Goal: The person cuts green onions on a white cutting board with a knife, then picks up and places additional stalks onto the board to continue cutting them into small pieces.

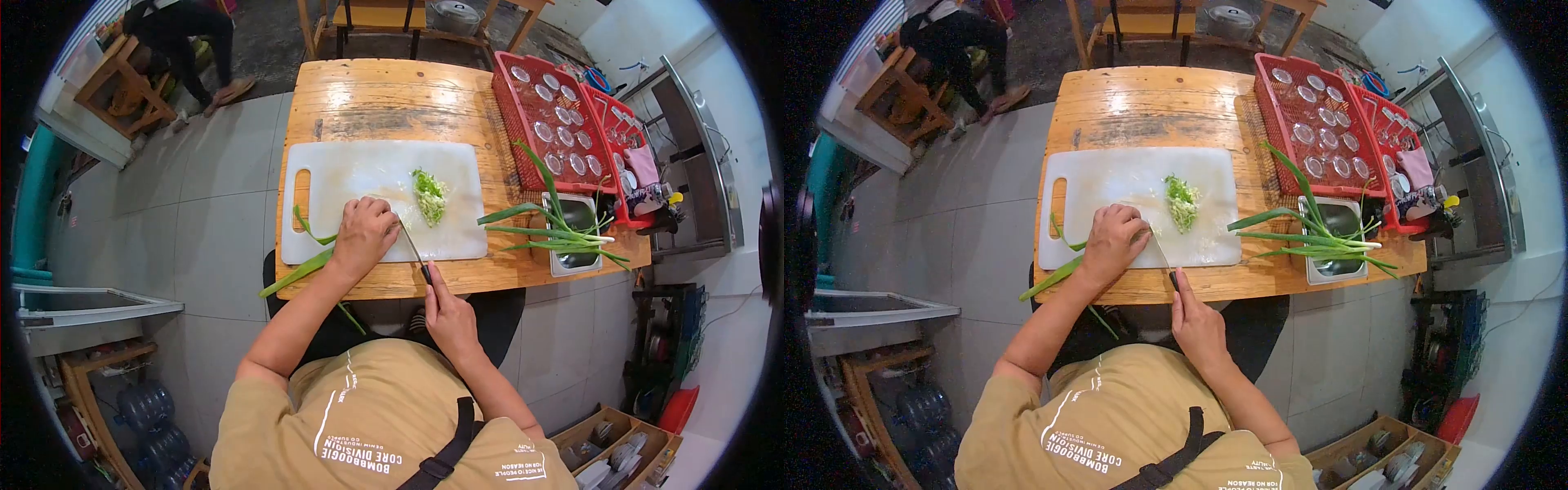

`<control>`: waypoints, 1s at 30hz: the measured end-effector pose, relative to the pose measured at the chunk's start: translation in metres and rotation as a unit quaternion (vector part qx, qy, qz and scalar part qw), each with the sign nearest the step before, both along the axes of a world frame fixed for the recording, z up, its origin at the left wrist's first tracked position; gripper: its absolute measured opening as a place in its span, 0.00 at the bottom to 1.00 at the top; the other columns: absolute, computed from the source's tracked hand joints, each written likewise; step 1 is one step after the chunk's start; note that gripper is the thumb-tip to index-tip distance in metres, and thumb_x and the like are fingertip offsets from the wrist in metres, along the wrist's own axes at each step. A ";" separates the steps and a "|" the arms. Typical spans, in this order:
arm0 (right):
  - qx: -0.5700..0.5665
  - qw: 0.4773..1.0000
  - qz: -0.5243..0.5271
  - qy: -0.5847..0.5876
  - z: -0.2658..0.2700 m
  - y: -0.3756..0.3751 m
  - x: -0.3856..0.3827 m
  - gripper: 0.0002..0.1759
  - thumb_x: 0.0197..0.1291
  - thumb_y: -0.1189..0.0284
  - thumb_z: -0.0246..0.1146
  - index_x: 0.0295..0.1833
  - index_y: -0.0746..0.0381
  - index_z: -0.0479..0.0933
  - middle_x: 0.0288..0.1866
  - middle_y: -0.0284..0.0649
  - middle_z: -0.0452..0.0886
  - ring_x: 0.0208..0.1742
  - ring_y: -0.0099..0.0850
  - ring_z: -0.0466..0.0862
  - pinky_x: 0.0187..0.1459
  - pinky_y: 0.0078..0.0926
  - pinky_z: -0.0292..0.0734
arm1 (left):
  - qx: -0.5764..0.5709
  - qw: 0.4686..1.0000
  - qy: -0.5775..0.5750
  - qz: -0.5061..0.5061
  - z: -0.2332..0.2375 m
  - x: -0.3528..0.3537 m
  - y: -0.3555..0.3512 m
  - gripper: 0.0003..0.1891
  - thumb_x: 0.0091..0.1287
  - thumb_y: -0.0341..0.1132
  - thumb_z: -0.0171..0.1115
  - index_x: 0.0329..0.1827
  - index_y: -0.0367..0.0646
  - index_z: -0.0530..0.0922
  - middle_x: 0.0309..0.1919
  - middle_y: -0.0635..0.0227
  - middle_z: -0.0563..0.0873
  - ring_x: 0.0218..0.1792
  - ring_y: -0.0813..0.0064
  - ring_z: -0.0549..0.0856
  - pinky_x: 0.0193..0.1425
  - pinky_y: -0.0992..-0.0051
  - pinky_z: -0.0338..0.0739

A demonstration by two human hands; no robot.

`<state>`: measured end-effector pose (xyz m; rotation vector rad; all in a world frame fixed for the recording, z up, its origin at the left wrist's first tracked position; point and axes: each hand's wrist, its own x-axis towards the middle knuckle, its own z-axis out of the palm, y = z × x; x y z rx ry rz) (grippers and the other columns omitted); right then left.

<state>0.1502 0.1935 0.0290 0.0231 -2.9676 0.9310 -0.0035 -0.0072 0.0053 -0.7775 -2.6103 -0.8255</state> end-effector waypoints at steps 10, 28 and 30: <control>0.042 0.999 0.010 0.011 -0.003 0.002 0.000 0.32 0.85 0.65 0.61 0.89 0.54 0.69 0.27 0.51 0.88 0.25 0.52 0.88 0.30 0.50 0.84 | 0.007 1.000 0.001 0.001 -0.003 -0.001 0.000 0.07 0.66 0.33 0.78 0.43 0.46 0.90 0.48 0.67 0.89 0.59 0.62 0.85 0.69 0.58 0.74; -0.048 0.999 0.005 -0.001 0.008 0.000 0.001 0.30 0.85 0.67 0.61 0.88 0.51 0.71 0.27 0.56 0.85 0.27 0.55 0.87 0.32 0.50 0.81 | -0.005 1.000 -0.002 0.012 -0.003 0.002 -0.008 0.13 0.67 0.29 0.76 0.54 0.44 0.87 0.52 0.62 0.88 0.62 0.58 0.85 0.73 0.56 0.73; -0.039 0.999 0.005 -0.007 0.004 -0.002 0.000 0.31 0.85 0.67 0.62 0.89 0.50 0.70 0.27 0.56 0.85 0.27 0.55 0.88 0.32 0.51 0.82 | -0.009 1.000 -0.006 0.016 -0.003 0.003 -0.007 0.14 0.66 0.29 0.76 0.54 0.44 0.87 0.52 0.62 0.88 0.62 0.58 0.85 0.73 0.56 0.73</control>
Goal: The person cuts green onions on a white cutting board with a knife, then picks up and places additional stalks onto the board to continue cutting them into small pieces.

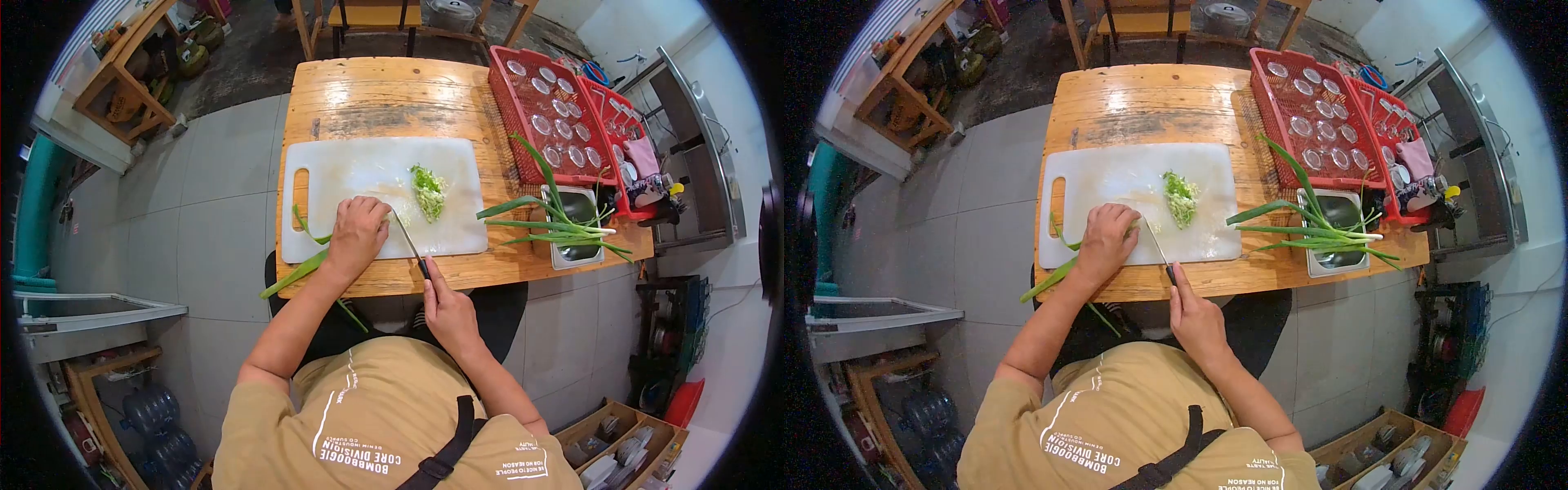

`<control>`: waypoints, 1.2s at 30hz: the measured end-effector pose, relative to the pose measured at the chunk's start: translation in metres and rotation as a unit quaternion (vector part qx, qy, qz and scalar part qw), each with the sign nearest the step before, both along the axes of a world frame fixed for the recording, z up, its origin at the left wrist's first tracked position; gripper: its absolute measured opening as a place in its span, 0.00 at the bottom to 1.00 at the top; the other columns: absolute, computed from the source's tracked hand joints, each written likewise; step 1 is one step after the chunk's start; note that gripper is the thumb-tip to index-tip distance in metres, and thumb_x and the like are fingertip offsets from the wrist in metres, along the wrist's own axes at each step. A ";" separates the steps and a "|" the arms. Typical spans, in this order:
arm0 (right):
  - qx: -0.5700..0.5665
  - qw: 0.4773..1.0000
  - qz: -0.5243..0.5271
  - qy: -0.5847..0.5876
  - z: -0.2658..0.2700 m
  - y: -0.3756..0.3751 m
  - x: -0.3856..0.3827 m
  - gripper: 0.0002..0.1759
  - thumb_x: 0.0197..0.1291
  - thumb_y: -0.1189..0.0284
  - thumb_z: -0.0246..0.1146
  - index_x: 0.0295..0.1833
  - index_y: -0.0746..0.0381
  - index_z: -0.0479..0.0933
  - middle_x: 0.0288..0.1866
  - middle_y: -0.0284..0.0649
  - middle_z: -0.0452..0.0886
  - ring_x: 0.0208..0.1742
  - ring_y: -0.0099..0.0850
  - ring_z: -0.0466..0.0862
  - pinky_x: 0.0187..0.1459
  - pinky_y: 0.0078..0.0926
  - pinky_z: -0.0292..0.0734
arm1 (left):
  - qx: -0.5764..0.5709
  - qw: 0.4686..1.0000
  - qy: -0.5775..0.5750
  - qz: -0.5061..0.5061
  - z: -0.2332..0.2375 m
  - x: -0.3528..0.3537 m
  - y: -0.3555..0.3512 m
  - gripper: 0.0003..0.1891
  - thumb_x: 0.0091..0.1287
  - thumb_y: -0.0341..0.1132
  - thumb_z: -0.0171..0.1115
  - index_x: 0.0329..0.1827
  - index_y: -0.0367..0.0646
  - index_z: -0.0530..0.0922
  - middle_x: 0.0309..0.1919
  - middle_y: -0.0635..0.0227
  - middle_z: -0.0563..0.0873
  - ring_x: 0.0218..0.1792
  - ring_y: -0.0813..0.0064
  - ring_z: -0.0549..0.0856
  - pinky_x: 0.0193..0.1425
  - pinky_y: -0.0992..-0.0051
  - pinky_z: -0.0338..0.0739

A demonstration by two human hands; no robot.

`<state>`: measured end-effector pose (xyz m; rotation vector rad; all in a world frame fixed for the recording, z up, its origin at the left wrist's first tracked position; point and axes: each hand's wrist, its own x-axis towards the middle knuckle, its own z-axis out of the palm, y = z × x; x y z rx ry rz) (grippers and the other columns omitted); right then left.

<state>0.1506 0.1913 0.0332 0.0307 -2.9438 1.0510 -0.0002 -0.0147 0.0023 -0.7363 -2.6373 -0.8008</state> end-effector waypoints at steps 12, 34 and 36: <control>0.086 0.996 0.015 0.031 -0.008 -0.007 -0.006 0.33 0.83 0.65 0.63 0.89 0.55 0.69 0.26 0.50 0.88 0.25 0.50 0.88 0.29 0.49 0.84 | -0.005 1.000 0.017 0.018 0.008 -0.002 -0.006 0.14 0.68 0.32 0.76 0.55 0.44 0.86 0.49 0.63 0.88 0.57 0.58 0.85 0.71 0.56 0.72; 0.010 0.999 0.014 0.028 0.005 0.015 -0.002 0.32 0.84 0.67 0.63 0.89 0.53 0.69 0.31 0.51 0.88 0.28 0.53 0.88 0.33 0.52 0.84 | -0.039 0.999 -0.029 0.022 0.013 0.005 -0.016 0.11 0.69 0.33 0.76 0.52 0.45 0.87 0.48 0.64 0.87 0.57 0.60 0.85 0.72 0.55 0.71; 0.016 0.999 0.022 0.040 0.010 0.014 0.006 0.32 0.84 0.67 0.64 0.89 0.53 0.70 0.31 0.51 0.88 0.28 0.52 0.88 0.33 0.52 0.83 | -0.035 0.999 -0.032 0.023 0.012 0.005 -0.014 0.11 0.69 0.33 0.76 0.52 0.44 0.87 0.48 0.64 0.87 0.57 0.59 0.85 0.72 0.55 0.71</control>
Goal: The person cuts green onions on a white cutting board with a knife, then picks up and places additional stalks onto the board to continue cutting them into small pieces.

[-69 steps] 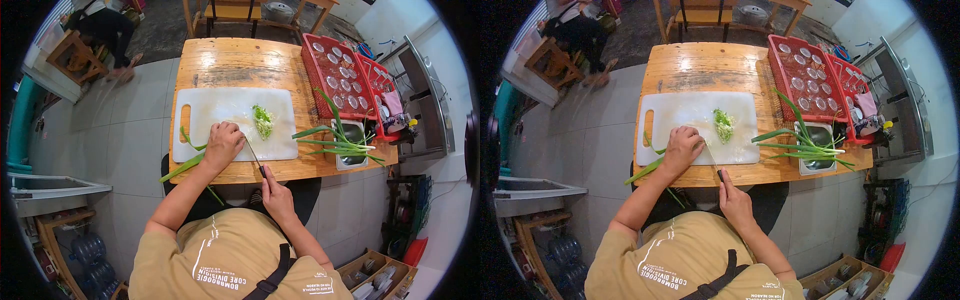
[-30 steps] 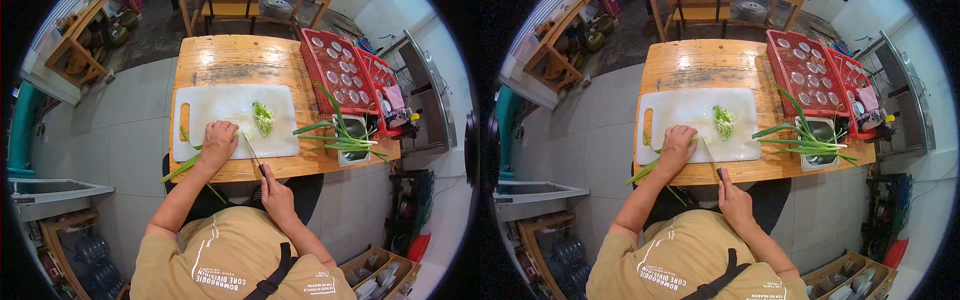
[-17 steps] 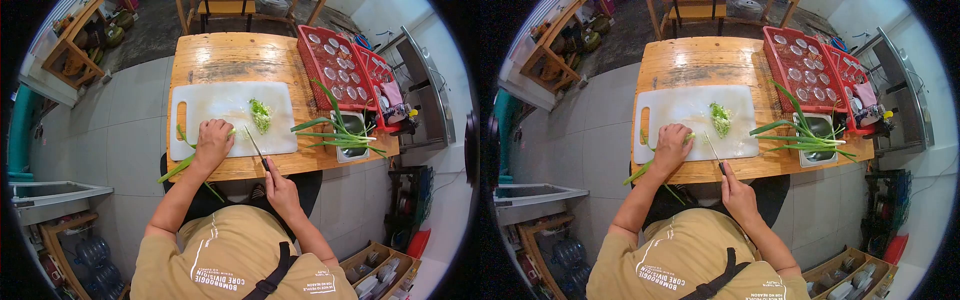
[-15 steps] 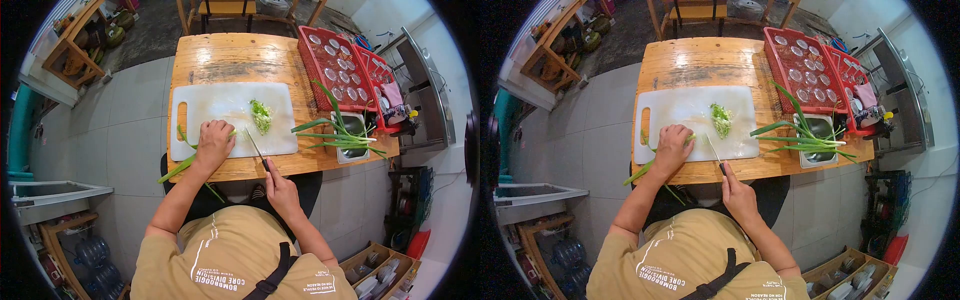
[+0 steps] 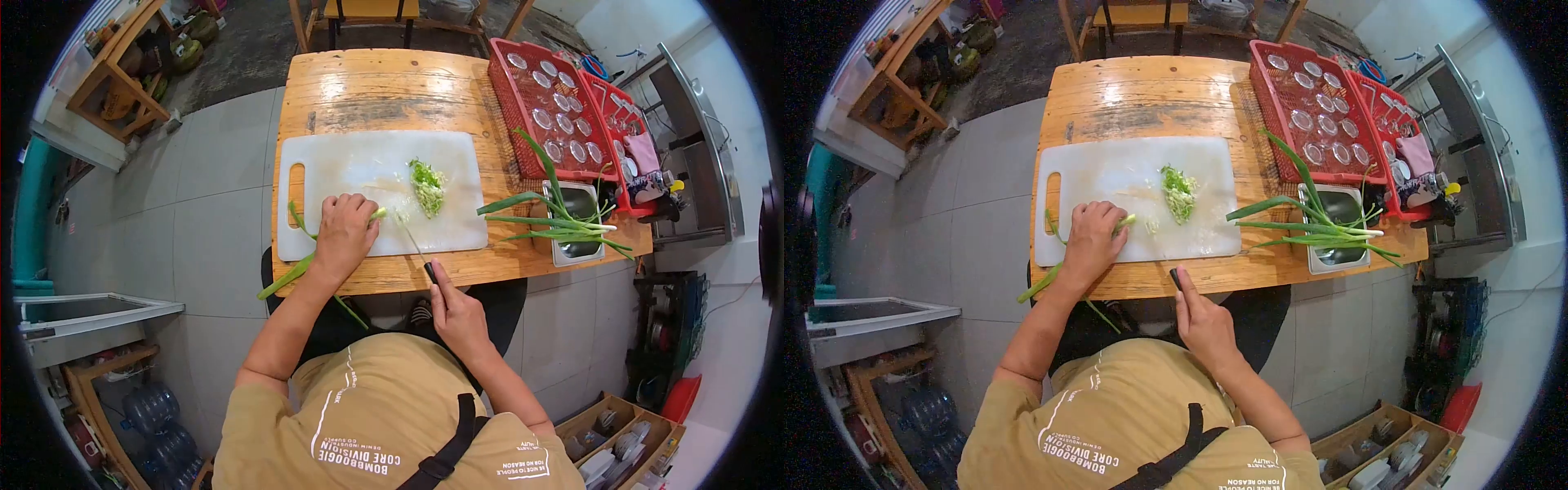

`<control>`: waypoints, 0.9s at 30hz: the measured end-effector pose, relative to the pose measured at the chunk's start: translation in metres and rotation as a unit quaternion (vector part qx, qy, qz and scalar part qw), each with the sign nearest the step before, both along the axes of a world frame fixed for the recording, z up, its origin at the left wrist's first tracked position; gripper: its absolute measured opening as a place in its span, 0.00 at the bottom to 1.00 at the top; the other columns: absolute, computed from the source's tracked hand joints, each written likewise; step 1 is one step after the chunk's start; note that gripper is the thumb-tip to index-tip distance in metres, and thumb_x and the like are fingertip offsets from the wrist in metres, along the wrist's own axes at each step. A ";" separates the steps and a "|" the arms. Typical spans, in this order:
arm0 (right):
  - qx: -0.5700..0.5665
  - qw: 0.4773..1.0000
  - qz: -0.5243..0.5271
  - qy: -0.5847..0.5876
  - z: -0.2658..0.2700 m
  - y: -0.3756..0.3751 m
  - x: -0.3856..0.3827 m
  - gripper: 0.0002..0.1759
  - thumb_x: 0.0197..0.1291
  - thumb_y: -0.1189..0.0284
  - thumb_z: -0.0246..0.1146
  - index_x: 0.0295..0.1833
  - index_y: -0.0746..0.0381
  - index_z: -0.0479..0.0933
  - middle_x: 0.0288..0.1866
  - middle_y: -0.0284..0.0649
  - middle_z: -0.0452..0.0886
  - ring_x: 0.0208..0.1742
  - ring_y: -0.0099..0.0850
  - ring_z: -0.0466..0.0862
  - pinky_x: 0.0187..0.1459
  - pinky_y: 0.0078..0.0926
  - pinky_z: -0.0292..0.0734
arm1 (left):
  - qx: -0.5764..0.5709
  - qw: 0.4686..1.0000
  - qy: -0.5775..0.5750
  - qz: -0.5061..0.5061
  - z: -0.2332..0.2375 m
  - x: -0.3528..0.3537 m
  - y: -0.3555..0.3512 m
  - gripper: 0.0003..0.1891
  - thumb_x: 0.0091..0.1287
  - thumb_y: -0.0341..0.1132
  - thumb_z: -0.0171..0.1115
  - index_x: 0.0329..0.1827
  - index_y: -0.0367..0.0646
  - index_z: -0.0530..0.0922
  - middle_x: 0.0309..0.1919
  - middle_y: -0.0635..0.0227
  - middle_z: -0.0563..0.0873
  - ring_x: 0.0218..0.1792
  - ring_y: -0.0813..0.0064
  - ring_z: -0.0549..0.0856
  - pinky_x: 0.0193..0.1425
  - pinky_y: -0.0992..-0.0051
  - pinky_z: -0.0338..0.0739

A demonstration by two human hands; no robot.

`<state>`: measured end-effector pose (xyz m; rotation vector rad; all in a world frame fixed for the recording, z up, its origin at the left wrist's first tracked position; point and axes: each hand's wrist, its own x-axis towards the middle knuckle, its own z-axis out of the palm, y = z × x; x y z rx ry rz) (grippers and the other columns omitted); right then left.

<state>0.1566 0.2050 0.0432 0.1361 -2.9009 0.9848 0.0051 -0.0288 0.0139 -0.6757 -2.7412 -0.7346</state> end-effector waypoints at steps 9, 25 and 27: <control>0.052 0.999 -0.004 0.001 -0.015 -0.001 -0.009 0.32 0.83 0.67 0.65 0.89 0.52 0.70 0.34 0.49 0.88 0.31 0.50 0.89 0.34 0.50 0.85 | 0.014 1.000 0.012 0.010 -0.006 -0.003 -0.005 0.15 0.69 0.32 0.76 0.56 0.43 0.84 0.49 0.62 0.87 0.57 0.57 0.85 0.72 0.56 0.72; 0.023 0.996 -0.062 0.061 -0.002 0.019 -0.026 0.31 0.81 0.69 0.67 0.86 0.48 0.75 0.37 0.46 0.87 0.33 0.47 0.89 0.36 0.46 0.84 | 0.022 0.998 0.026 -0.044 0.001 -0.014 0.022 0.14 0.69 0.30 0.75 0.55 0.43 0.85 0.47 0.62 0.87 0.56 0.57 0.86 0.68 0.57 0.74; 0.023 0.995 -0.064 0.076 -0.002 0.022 -0.026 0.31 0.80 0.69 0.68 0.86 0.47 0.76 0.35 0.45 0.85 0.33 0.46 0.88 0.36 0.46 0.84 | 0.031 0.997 0.039 -0.053 0.006 -0.015 0.027 0.14 0.69 0.29 0.75 0.56 0.43 0.86 0.47 0.61 0.87 0.56 0.57 0.86 0.69 0.57 0.74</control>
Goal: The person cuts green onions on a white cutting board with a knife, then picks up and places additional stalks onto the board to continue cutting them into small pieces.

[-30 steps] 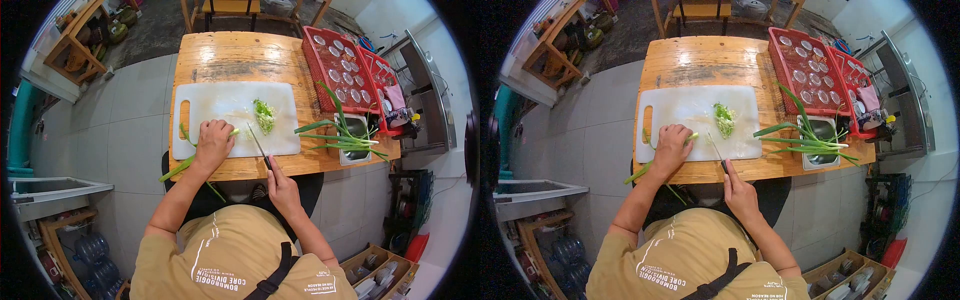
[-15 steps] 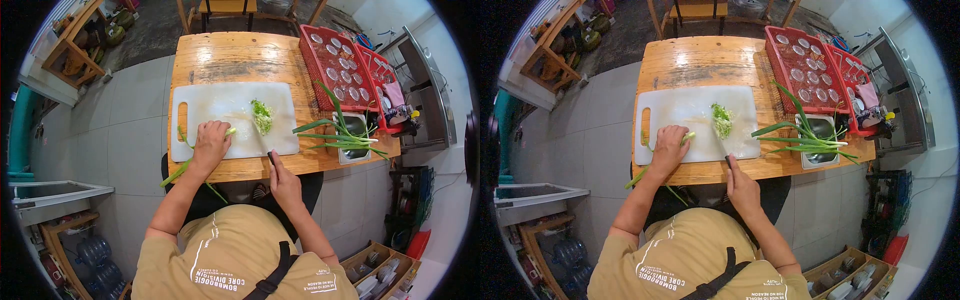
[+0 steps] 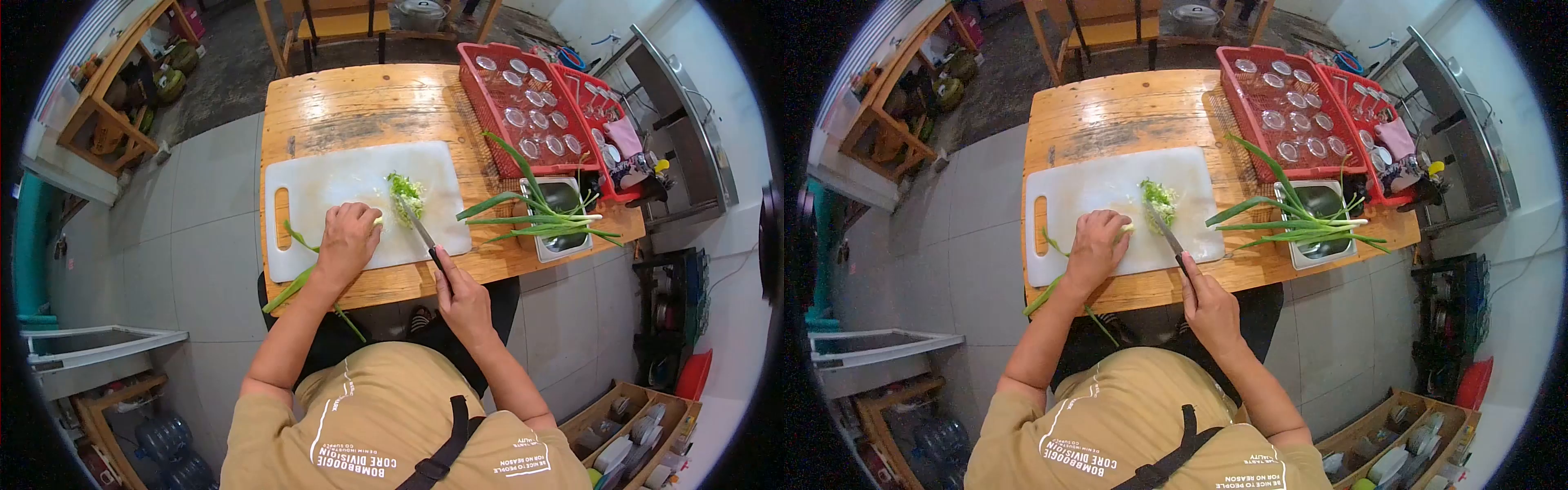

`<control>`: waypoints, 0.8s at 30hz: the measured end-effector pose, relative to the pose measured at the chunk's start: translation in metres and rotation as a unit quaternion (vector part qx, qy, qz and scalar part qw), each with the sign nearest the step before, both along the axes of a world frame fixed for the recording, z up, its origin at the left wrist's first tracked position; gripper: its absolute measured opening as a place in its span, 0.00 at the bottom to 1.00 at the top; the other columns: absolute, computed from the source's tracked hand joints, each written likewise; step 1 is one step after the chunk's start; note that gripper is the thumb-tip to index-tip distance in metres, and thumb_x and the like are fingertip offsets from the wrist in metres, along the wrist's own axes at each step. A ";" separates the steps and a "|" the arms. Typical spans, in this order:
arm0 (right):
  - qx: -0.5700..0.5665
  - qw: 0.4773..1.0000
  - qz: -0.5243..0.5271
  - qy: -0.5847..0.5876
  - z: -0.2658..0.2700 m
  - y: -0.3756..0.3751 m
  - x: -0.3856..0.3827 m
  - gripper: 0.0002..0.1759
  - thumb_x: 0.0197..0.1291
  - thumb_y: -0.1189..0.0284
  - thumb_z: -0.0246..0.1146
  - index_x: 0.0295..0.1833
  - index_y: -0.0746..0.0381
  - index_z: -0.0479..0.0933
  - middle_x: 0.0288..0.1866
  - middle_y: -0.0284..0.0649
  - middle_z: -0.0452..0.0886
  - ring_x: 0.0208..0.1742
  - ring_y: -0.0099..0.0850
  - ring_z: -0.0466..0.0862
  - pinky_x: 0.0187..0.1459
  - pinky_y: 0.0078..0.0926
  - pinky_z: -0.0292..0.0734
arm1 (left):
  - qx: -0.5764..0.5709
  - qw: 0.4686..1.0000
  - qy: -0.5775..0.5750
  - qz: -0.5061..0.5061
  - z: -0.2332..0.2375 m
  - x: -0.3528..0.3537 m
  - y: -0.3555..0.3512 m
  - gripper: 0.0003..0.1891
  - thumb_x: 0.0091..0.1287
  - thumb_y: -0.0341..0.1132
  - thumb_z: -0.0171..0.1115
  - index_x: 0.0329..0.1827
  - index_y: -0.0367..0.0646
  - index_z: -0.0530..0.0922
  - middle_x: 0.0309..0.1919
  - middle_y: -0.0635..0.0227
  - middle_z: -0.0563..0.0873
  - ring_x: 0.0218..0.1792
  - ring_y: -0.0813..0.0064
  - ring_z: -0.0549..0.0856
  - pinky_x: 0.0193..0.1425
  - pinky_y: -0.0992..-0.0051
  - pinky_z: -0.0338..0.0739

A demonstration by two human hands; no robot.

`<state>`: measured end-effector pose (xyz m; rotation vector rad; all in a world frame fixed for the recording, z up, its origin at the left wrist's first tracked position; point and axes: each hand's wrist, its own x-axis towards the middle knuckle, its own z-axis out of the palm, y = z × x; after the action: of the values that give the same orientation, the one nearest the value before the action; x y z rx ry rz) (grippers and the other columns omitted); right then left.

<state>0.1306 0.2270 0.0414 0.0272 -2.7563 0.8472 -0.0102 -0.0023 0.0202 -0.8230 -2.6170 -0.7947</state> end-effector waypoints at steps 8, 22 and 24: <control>0.041 0.999 0.000 0.029 0.003 0.001 0.006 0.33 0.77 0.69 0.70 0.85 0.43 0.77 0.34 0.41 0.78 0.31 0.44 0.86 0.33 0.46 0.83 | 0.035 0.990 -0.016 -0.135 0.018 0.000 0.020 0.23 0.64 0.22 0.72 0.62 0.52 0.91 0.48 0.62 0.85 0.54 0.57 0.85 0.63 0.56 0.77; 0.030 0.999 -0.024 -0.011 0.009 0.008 0.024 0.33 0.82 0.65 0.66 0.88 0.45 0.72 0.34 0.41 0.79 0.30 0.45 0.85 0.32 0.46 0.83 | -0.038 0.992 0.022 -0.120 0.018 -0.041 0.025 0.21 0.68 0.24 0.70 0.64 0.48 0.91 0.47 0.61 0.83 0.53 0.58 0.83 0.62 0.58 0.74; -0.063 0.997 -0.029 0.026 0.009 0.008 0.023 0.28 0.85 0.64 0.62 0.85 0.50 0.75 0.33 0.44 0.85 0.31 0.47 0.88 0.34 0.44 0.85 | -0.027 0.993 0.034 -0.109 0.016 -0.041 0.026 0.22 0.69 0.24 0.70 0.66 0.47 0.90 0.48 0.60 0.84 0.54 0.57 0.83 0.64 0.57 0.74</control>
<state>0.1539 0.2354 0.0500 -0.0532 -2.6378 0.9877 -0.0515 0.0237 0.0361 -1.1472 -2.5280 -0.7375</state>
